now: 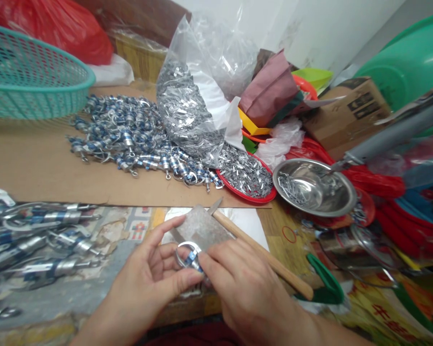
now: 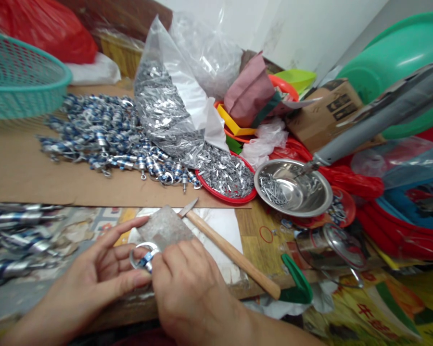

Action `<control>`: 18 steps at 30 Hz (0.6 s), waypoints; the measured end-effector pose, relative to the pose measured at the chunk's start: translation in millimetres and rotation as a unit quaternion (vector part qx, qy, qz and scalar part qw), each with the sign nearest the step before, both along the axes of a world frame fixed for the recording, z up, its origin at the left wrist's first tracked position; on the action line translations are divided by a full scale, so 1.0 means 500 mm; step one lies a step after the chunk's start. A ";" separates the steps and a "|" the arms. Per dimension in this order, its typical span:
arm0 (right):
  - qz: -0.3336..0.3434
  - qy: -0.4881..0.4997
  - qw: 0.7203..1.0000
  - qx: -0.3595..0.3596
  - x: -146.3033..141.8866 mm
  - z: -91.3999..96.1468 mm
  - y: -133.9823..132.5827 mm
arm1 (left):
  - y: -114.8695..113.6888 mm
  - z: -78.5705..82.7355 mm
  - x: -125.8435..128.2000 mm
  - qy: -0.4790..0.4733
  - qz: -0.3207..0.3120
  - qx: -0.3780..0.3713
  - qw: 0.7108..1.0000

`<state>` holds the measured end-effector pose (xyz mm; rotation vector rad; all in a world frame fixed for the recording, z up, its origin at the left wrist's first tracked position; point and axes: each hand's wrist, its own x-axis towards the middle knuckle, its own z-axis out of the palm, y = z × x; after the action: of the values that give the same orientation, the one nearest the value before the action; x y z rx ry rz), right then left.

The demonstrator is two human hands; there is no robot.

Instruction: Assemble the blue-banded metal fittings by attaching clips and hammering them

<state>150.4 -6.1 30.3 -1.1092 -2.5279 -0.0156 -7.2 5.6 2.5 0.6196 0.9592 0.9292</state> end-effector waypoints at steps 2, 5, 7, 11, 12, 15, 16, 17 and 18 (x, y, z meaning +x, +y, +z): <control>0.005 -0.005 1.000 -0.017 0.000 0.002 -0.007 | -0.001 0.002 0.001 -0.002 0.001 0.000 1.000; 0.011 0.013 0.998 -0.063 0.016 0.004 -0.012 | 0.000 -0.001 0.001 0.001 -0.001 -0.002 1.000; 0.004 0.061 0.994 -0.094 0.043 0.000 -0.005 | 0.001 -0.006 0.000 0.003 -0.006 -0.005 1.000; -0.141 0.083 0.983 -0.080 0.119 -0.032 0.035 | 0.004 -0.010 -0.002 0.020 -0.019 -0.004 1.000; -0.179 0.052 0.978 -0.097 0.135 -0.043 0.045 | 0.004 -0.008 -0.001 0.026 -0.017 -0.004 1.000; -0.214 -0.016 0.960 -0.182 0.158 -0.071 0.058 | 0.002 0.002 0.001 0.037 -0.002 -0.008 0.999; -0.216 -0.015 0.957 -0.192 0.159 -0.074 0.056 | 0.002 0.005 0.002 0.038 0.002 -0.009 0.999; -0.220 -0.004 0.958 -0.183 0.158 -0.073 0.051 | 0.001 0.007 0.003 0.038 0.004 -0.008 0.999; -0.224 0.015 0.961 -0.163 0.157 -0.067 0.043 | 0.001 0.009 0.004 0.036 0.005 -0.007 0.999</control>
<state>228.9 15.5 -3.1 -1.7777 -2.2468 0.3044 -5.3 5.9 7.0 0.6393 1.0327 0.9131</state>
